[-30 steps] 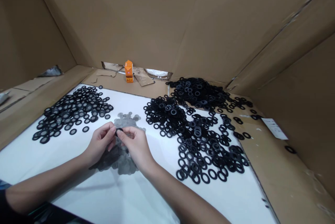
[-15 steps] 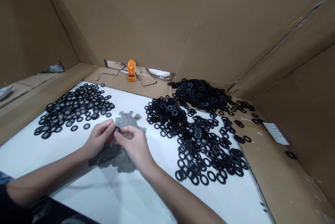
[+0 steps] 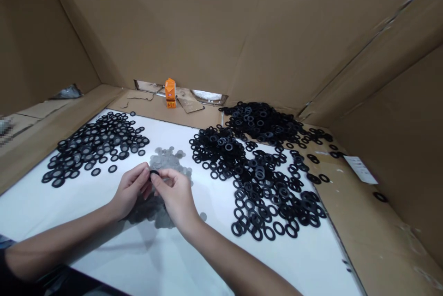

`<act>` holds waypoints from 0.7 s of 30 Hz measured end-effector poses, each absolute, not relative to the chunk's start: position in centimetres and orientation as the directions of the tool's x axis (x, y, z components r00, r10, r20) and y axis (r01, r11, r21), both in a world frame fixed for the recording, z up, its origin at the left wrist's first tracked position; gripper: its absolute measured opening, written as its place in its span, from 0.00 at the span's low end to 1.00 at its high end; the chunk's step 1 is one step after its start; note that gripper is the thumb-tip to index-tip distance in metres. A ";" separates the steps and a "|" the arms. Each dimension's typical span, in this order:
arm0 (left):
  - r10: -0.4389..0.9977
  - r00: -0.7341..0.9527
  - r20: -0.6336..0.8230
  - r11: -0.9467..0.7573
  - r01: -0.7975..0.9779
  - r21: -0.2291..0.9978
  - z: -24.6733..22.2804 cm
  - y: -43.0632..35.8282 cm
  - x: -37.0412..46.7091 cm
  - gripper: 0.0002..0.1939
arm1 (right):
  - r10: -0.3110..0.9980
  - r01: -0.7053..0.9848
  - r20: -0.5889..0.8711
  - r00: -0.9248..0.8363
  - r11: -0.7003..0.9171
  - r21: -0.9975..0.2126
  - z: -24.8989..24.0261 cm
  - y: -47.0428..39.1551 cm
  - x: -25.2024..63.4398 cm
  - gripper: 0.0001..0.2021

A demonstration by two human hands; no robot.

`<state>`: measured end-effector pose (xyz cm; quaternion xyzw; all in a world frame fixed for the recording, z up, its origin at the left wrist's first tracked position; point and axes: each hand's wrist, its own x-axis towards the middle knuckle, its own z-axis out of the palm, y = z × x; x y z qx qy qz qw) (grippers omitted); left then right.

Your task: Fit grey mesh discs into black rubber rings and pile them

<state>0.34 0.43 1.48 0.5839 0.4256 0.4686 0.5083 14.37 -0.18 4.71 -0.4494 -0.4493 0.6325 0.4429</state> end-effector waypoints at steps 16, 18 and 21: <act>0.923 0.140 0.358 -0.385 0.314 0.868 1.6 0.2 -0.4 0.19 | 0.964 -0.074 -0.183 -0.195 -0.200 -0.977 4.7 0.1 14.5 0.11; 0.910 0.134 0.392 -0.414 0.355 0.838 1.7 0.0 -0.5 0.18 | 0.962 -0.094 -0.195 -0.189 -0.215 -0.972 4.9 -0.1 14.4 0.10; 0.925 0.153 0.349 -0.380 0.327 0.865 1.8 0.0 -0.3 0.19 | 0.956 -0.121 -0.228 -0.183 -0.252 -0.960 5.1 -0.2 14.4 0.10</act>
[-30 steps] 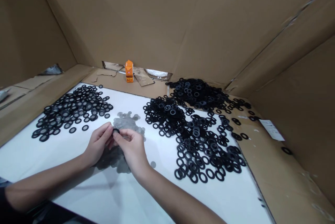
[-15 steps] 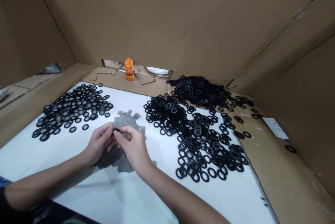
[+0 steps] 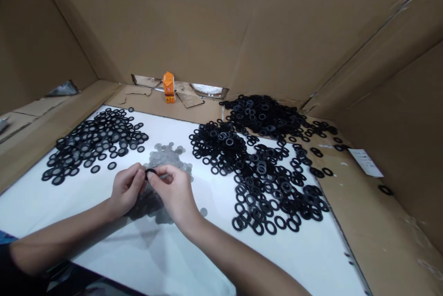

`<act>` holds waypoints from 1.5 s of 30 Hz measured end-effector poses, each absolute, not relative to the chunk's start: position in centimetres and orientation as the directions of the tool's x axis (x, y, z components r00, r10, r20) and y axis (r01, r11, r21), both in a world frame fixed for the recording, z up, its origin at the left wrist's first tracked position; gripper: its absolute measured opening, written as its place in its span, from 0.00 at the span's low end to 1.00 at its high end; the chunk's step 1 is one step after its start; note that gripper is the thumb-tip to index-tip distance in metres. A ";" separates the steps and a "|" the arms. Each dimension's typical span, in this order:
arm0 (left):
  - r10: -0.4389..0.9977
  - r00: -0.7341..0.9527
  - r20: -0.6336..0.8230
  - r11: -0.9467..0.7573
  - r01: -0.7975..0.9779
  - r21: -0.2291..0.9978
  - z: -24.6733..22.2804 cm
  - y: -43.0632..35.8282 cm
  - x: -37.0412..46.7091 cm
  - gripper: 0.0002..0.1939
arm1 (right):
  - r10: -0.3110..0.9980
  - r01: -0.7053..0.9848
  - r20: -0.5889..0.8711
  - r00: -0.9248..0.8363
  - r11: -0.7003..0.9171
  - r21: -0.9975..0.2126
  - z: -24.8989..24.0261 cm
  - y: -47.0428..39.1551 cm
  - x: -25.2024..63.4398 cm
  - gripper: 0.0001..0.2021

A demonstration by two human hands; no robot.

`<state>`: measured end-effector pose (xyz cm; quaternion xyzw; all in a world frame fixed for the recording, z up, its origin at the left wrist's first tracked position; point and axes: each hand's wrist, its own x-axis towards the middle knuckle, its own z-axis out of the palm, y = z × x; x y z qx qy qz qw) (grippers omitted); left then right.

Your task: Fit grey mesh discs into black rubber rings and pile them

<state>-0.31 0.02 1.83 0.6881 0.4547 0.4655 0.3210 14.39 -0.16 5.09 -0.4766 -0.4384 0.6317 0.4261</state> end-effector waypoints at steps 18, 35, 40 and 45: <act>0.946 0.324 -0.017 0.086 -0.200 0.976 1.5 1.6 0.0 0.18 | 0.860 -0.420 -0.339 -0.381 -0.488 -0.765 4.4 1.3 15.5 0.15; 0.914 0.397 -0.079 0.204 -0.283 0.937 2.2 1.6 0.2 0.17 | 0.912 -0.340 -0.282 -0.297 -0.377 -0.862 4.6 1.3 15.4 0.17; 0.936 0.350 0.035 -0.086 0.129 0.988 2.8 1.9 -0.2 0.22 | 0.940 -0.104 -0.218 -0.262 -0.252 -0.962 5.3 2.5 16.7 0.16; 0.940 0.339 -0.023 -0.258 0.756 0.602 3.6 5.0 -3.0 0.17 | 0.932 0.654 -0.116 -0.344 0.149 -0.742 7.6 2.1 22.0 0.10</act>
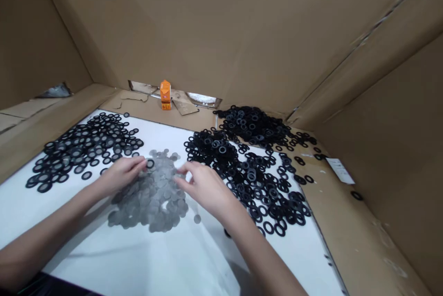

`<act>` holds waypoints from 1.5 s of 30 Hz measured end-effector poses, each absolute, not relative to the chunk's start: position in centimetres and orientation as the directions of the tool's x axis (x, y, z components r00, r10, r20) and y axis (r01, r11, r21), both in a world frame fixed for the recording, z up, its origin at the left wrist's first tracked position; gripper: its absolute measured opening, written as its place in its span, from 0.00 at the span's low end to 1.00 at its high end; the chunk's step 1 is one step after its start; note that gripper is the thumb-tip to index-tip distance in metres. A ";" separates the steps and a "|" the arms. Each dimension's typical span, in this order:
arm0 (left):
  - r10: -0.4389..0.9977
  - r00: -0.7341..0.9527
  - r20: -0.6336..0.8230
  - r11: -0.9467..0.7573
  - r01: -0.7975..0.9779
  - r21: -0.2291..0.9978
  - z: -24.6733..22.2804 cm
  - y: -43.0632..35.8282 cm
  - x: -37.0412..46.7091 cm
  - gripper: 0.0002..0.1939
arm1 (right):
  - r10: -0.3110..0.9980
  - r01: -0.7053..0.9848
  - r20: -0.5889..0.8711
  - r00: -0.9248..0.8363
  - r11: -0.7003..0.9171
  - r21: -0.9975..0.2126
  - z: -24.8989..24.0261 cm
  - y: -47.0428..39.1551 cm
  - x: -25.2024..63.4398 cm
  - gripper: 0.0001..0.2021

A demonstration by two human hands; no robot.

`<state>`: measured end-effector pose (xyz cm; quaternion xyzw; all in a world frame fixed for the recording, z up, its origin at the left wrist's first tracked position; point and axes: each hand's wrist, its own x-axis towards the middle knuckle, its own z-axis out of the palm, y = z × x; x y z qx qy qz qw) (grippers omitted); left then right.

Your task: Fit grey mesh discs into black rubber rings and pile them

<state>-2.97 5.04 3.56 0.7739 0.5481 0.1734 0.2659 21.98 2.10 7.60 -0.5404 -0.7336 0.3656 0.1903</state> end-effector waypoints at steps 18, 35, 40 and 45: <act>0.843 0.526 0.114 -0.494 0.671 0.553 1.5 5.8 -3.5 0.13 | 0.923 0.840 -0.349 -0.165 -0.054 -0.539 4.0 -3.7 24.7 0.03; 0.820 0.551 0.157 -0.497 0.549 0.671 0.4 5.2 -2.3 0.05 | 0.985 0.921 0.070 -0.155 0.170 -0.349 4.7 5.1 25.2 0.04; 0.823 0.536 0.189 -0.509 0.548 0.664 0.5 5.2 -2.4 0.06 | 0.988 0.945 -0.046 -0.149 0.128 -0.301 3.8 6.2 24.8 0.04; 0.821 0.535 0.202 -0.509 0.523 0.683 0.6 5.1 -2.3 0.07 | 0.990 0.964 -0.091 -0.107 0.081 -0.255 3.9 7.1 24.5 0.03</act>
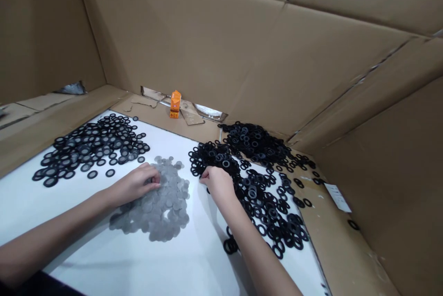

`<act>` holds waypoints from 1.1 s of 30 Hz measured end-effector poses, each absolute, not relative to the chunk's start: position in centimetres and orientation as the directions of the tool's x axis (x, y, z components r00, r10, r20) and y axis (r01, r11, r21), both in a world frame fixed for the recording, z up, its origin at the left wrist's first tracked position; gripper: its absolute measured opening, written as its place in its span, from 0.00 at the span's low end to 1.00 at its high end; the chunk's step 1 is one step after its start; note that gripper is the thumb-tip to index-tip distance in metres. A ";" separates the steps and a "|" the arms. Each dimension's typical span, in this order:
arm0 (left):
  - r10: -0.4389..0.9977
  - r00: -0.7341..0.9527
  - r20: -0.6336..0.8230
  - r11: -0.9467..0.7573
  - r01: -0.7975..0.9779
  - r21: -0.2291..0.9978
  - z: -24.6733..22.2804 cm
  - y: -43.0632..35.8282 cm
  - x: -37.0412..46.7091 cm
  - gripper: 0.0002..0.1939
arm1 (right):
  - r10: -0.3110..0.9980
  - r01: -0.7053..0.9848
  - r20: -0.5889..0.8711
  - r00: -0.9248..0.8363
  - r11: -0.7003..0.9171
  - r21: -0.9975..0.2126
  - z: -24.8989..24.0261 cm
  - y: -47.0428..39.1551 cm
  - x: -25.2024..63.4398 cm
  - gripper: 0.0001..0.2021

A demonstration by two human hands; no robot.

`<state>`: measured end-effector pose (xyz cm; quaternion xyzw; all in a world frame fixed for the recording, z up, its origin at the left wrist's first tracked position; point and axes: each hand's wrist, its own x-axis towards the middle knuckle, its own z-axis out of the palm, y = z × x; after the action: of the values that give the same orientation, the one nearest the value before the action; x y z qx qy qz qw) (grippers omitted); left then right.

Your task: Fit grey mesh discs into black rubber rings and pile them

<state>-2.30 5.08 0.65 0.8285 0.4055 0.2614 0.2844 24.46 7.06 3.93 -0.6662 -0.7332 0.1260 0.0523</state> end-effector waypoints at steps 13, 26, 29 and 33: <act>0.820 0.526 0.227 -0.526 0.532 0.663 1.4 4.9 -2.4 0.06 | 0.987 0.975 -0.121 -0.104 0.077 -0.209 4.6 7.6 23.5 0.05; 0.867 0.443 0.231 -0.429 0.425 0.797 2.4 3.8 -1.5 0.13 | 0.954 0.442 -0.069 -0.292 0.071 -0.894 6.2 5.7 19.4 0.12; 0.873 0.425 0.239 -0.413 0.386 0.825 2.8 3.6 -1.5 0.09 | 0.945 0.278 -0.078 -0.318 0.014 -0.961 6.1 5.2 17.7 0.15; 0.889 0.360 0.283 -0.418 0.386 0.822 2.9 3.6 -1.6 0.09 | 0.940 0.157 -0.053 -0.338 0.001 -0.988 5.8 4.7 16.2 0.13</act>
<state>-1.63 3.55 2.86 0.7536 0.4227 0.3758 0.3348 16.22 4.73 5.82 -0.4497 -0.6098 0.5453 0.3586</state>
